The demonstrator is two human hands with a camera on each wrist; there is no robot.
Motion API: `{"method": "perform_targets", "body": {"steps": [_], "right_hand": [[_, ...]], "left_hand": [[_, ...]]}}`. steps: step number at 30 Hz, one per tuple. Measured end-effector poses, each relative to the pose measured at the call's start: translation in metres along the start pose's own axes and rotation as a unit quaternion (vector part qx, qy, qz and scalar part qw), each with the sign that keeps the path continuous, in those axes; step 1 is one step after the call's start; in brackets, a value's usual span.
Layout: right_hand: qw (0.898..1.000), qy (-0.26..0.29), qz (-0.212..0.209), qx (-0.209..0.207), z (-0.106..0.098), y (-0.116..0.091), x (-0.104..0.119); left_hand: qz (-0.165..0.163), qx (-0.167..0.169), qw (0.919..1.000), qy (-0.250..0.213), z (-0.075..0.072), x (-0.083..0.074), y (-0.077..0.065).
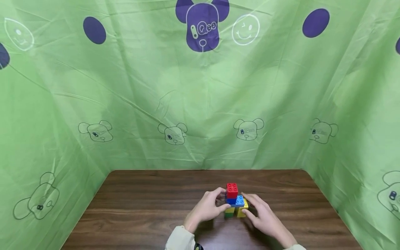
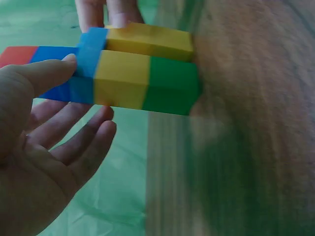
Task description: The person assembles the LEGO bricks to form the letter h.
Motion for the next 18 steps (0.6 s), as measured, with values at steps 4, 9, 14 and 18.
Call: {"method": "perform_targets", "body": {"steps": [4, 9, 14, 18], "right_hand": [[0.999, 0.014, -0.035, -0.028, -0.001, -0.001, 0.000], [0.998, -0.015, -0.055, -0.038, -0.003, 0.001, 0.002], [0.999, 0.013, -0.036, -0.012, -0.003, 0.000, 0.008], [0.998, 0.067, -0.010, 0.009, -0.005, -0.001, 0.015]], "left_hand": [[-0.019, 0.002, 0.9998, 0.007, 0.006, 0.009, -0.002], [-0.021, 0.004, 0.9997, 0.013, 0.009, 0.014, -0.006], [-0.007, -0.010, 0.9999, 0.011, 0.004, 0.011, -0.012], [-0.018, -0.028, 0.9987, -0.039, -0.002, 0.008, -0.019]]}}
Point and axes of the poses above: each hand's wrist, its own y-axis towards the middle knuckle, its own z-axis out of the palm, x = y × z, the point moved 7 cm from there along y, towards the middle knuckle, and after that the axes turned 9 degrees about z, right-handed, at the moved point
